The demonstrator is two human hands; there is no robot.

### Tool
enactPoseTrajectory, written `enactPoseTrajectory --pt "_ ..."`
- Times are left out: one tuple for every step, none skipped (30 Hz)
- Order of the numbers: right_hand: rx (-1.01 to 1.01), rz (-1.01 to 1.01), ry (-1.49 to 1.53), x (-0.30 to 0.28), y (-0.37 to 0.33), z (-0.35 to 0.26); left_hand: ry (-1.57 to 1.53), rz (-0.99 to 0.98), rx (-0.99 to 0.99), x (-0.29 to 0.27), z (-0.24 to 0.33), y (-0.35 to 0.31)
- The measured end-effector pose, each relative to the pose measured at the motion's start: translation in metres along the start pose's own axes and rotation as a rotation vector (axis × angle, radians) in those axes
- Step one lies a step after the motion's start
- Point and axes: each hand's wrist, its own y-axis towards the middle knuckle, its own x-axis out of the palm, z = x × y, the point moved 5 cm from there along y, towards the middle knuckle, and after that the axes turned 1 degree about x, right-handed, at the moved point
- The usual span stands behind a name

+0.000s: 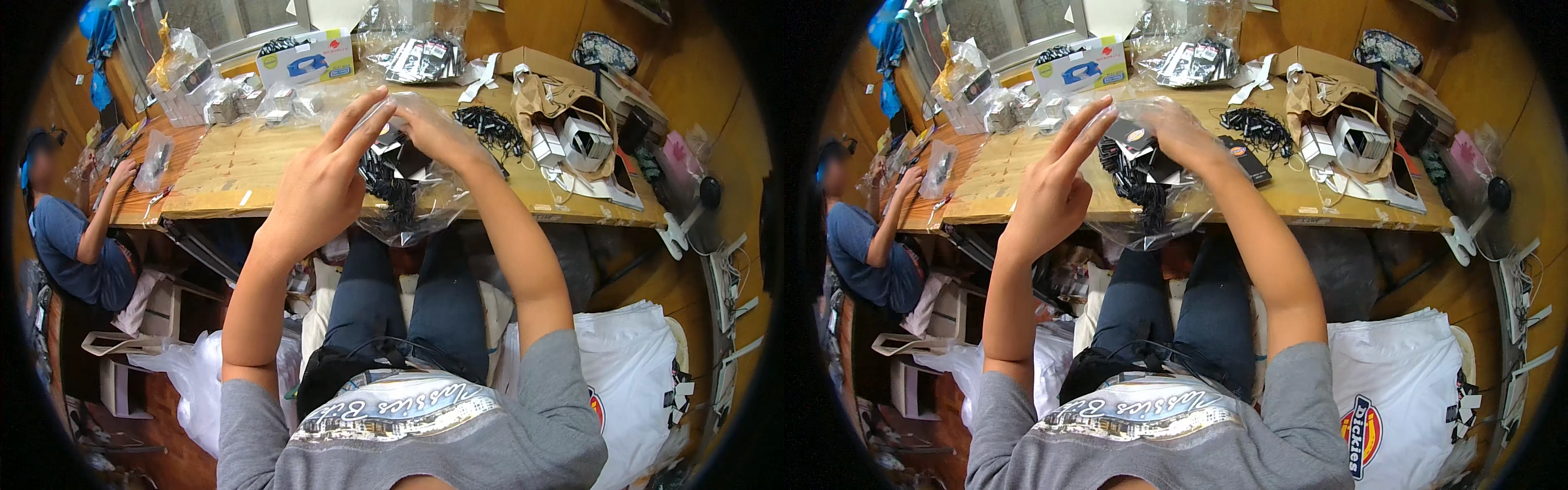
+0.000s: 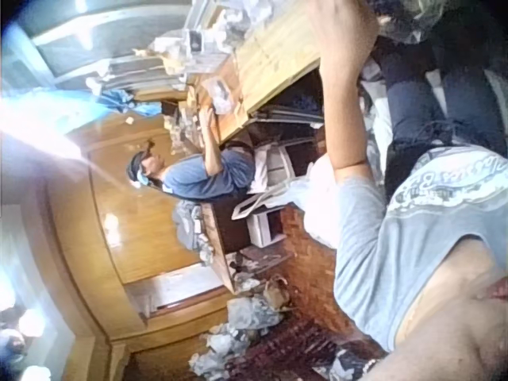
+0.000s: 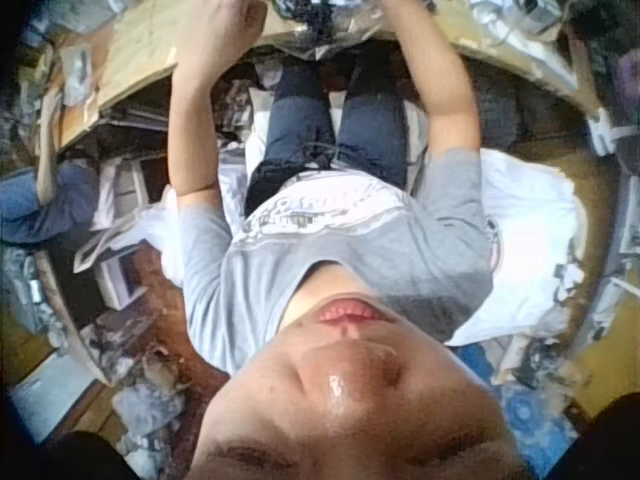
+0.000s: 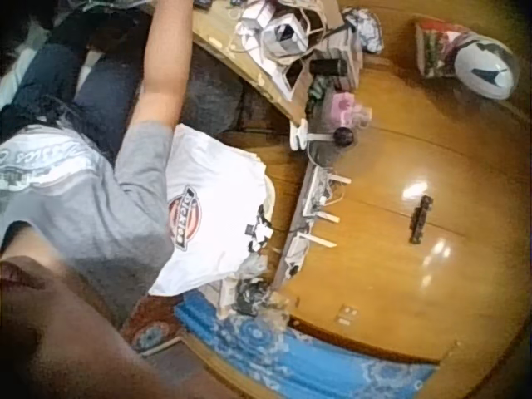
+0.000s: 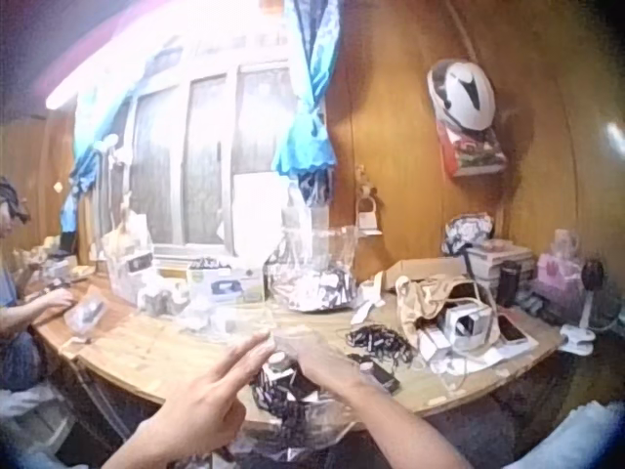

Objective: The person sits on the floor and organizes a large bundle of black tags with strings. They separate the tags, place them into a clear plastic bag, and then handle individual tags, attaching small white labels to them.

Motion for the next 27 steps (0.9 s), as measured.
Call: enactPoseTrajectory --pt "0.040 -0.043 -0.082 0.004 -0.002 0.004 0.007 -0.015 0.012 0.001 0.001 -0.001" --pt "0.080 -0.085 -0.165 0.009 -0.004 0.008 0.014 -0.031 0.025 0.003 0.003 -0.001" --pt "0.117 -0.125 -0.251 0.010 -0.004 0.011 0.023 -0.042 0.040 0.003 0.004 0.000" --pt "0.161 -0.222 -0.234 -0.006 -0.017 -0.022 -0.016 -0.079 0.053 0.003 0.003 -0.003" --pt "0.118 -0.158 -0.227 0.000 -0.026 -0.025 -0.057 -0.117 0.066 0.001 0.003 -0.008" --pt "0.084 -0.086 -0.225 0.002 -0.039 -0.021 -0.103 -0.155 0.092 0.000 0.005 -0.012" --pt "0.041 -0.025 -0.222 0.001 -0.050 -0.023 -0.319 -0.159 0.033 -0.002 0.000 -0.019" --pt "-0.132 -0.084 -0.030 -0.004 -0.064 -0.034 -0.536 -0.161 -0.025 -0.004 -0.007 -0.028" --pt "-0.306 -0.149 0.174 -0.017 -0.080 -0.052 -0.749 -0.165 -0.097 -0.007 -0.016 -0.039" --pt "-0.257 -0.217 0.309 -0.031 -0.096 -0.053 -1.005 -0.092 -0.073 -0.009 -0.028 -0.049" --pt "-0.210 -0.278 0.443 -0.044 -0.112 -0.049 -1.025 -0.083 -0.187 -0.012 -0.044 -0.056" --pt "-0.178 -0.053 0.301 -0.063 -0.127 -0.036 -0.836 -0.072 -0.257 -0.010 -0.062 -0.059" --pt "-0.158 0.169 0.168 -0.075 -0.136 -0.027 -0.631 -0.055 -0.331 -0.005 -0.080 -0.062" --pt "-0.058 0.157 0.051 -0.070 -0.137 -0.018 -0.380 -0.066 -0.270 0.004 -0.094 -0.063" --pt "0.043 0.142 -0.067 -0.064 -0.138 -0.008 -0.132 -0.078 -0.207 0.018 -0.109 -0.064" --pt "0.143 0.130 -0.191 -0.058 -0.139 0.002 0.114 -0.083 -0.140 0.034 -0.121 -0.066" --pt "0.078 0.064 -0.117 -0.041 -0.133 0.007 0.119 -0.111 -0.132 0.053 -0.129 -0.067" --pt "0.013 0.002 -0.048 -0.023 -0.122 0.010 0.126 -0.137 -0.119 0.072 -0.133 -0.062" --pt "0.009 -0.031 0.123 -0.011 -0.109 0.013 0.202 -0.096 -0.087 0.089 -0.130 -0.054" --pt "-0.007 0.017 0.104 -0.007 -0.096 0.019 0.147 -0.092 -0.034 0.097 -0.111 -0.036" --pt "-0.076 0.124 0.168 -0.006 -0.074 0.022 0.071 -0.133 -0.150 0.109 -0.110 -0.024" --pt "0.131 0.078 0.313 -0.007 -0.051 0.023 0.002 0.018 -0.123 0.110 -0.107 -0.011" --pt "0.137 0.101 0.440 -0.013 -0.026 0.023 -0.071 0.167 -0.089 0.109 -0.107 0.003" --pt "0.075 0.220 0.616 -0.022 -0.001 0.021 -0.241 0.205 -0.202 0.115 -0.123 0.016" --pt "0.143 0.228 0.862 -0.031 0.020 0.005 -0.402 0.247 -0.322 0.117 -0.141 0.027" --pt "0.031 0.205 0.894 -0.042 0.039 -0.002 -0.579 0.284 -0.429 0.118 -0.151 0.042" --pt "-0.025 0.225 0.902 -0.051 0.050 -0.015 -0.640 0.318 -0.290 0.109 -0.148 0.057"
